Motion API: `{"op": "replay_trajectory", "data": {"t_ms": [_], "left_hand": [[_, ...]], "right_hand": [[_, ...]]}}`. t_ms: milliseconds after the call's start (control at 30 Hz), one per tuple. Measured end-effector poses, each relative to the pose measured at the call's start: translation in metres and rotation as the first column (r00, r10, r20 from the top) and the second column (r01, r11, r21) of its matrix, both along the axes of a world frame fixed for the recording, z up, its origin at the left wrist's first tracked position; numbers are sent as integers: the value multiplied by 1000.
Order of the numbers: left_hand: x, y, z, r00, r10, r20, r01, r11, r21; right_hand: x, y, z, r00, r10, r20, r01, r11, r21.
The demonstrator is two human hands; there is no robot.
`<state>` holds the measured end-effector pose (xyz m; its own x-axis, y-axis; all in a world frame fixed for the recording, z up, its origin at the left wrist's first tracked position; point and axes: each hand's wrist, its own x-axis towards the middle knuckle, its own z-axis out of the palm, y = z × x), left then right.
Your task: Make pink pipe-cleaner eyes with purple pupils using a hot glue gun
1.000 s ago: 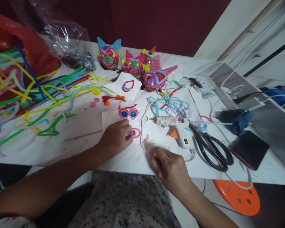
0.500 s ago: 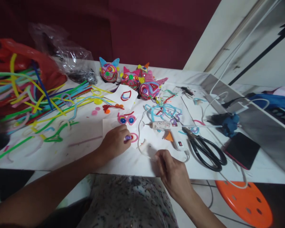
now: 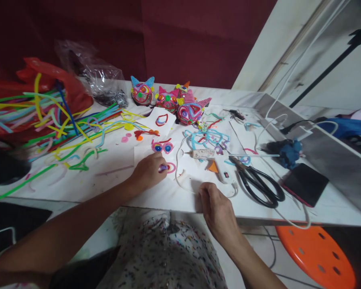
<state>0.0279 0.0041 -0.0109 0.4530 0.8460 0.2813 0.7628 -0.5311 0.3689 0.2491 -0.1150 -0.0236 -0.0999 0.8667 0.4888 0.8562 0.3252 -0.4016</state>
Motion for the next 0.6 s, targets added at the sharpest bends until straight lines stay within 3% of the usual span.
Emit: {"op": "replay_trajectory", "data": {"t_ms": [400,600], "left_hand": [[3,0,4,993,-2,-119,7,999,44],[8,0,20,961,-23,-276,21,1000,-8]], "right_hand": [[-2,5,-6,1000,-17,10,16,997,78],[-6,7,-12,997,-73,22,69,988,137]]}}
